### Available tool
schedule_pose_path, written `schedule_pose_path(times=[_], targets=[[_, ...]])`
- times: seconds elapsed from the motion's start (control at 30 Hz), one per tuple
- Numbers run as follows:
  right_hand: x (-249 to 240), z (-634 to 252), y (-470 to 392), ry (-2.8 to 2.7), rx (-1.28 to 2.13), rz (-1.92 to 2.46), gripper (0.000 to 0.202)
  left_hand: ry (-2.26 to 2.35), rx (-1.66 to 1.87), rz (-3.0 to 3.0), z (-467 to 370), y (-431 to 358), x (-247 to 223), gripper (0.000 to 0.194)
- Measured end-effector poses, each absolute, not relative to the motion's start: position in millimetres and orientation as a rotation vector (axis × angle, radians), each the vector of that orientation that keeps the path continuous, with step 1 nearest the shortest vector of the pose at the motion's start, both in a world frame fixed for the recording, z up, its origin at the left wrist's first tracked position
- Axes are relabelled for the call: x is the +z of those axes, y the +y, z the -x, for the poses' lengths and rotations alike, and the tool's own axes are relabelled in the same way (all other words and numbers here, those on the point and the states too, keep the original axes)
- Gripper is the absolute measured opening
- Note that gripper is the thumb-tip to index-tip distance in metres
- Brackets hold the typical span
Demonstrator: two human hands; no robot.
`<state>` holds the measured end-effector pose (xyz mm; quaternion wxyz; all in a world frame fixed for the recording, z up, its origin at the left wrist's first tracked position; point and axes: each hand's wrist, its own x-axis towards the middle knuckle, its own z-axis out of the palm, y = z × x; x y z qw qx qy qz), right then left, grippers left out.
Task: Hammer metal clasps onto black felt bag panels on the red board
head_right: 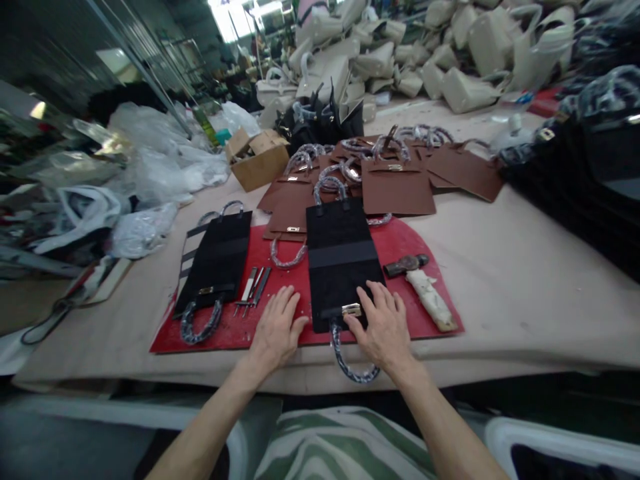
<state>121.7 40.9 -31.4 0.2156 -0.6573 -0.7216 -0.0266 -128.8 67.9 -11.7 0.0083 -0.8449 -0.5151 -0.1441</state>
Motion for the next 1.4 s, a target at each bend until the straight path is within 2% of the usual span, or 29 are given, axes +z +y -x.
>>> schedule_pose_path(times=[0.1,0.23,0.4,0.53,0.63,0.77,0.9,1.07,1.17,1.27,1.4], targets=[[-30.8,-122.0,39.8,-1.998,-0.077,1.819,0.053,-1.521,-0.419,2.767,105.1,82.9,-15.2,0.051],[-29.8,-121.3,38.5,-1.976,-0.06,1.819,0.052,-1.352,-0.448,2.822,116.1,57.6,-27.0,0.056],[-30.0,-120.7,38.7,-1.945,-0.043,1.8,0.051,-1.029,-0.729,3.009,173.7,23.6,-14.0,0.024],[-32.4,-121.5,39.9,-1.946,-0.073,1.805,0.051,-1.309,-0.895,2.745,178.5,61.4,-2.2,0.019],[-34.4,-122.4,40.8,-1.971,-0.122,1.789,0.05,-1.536,-0.738,2.611,162.2,112.9,-6.5,0.029],[-35.9,-123.7,42.3,-1.975,-0.163,1.761,0.05,-1.619,-0.57,2.635,148.7,148.8,-20.0,0.035],[-36.2,-123.9,43.7,-1.963,-0.161,1.757,0.05,-1.656,-0.591,2.557,154.8,113.4,-33.8,0.037],[-33.5,-123.6,43.9,-1.981,-0.154,1.768,0.05,-1.509,-0.643,2.643,178.2,10.1,-39.0,0.042],[-32.5,-123.7,44.4,-2.002,-0.175,1.755,0.051,-1.486,-0.844,2.612,193.4,-30.0,-34.6,0.028],[-33.2,-124.2,46.3,-2.007,-0.196,1.744,0.055,-1.588,-0.952,2.447,210.8,-26.2,-23.3,0.021],[-34.9,-125.0,49.7,-2.013,-0.223,1.725,0.061,-1.856,-0.874,2.106,252.2,29.3,3.9,0.019]])
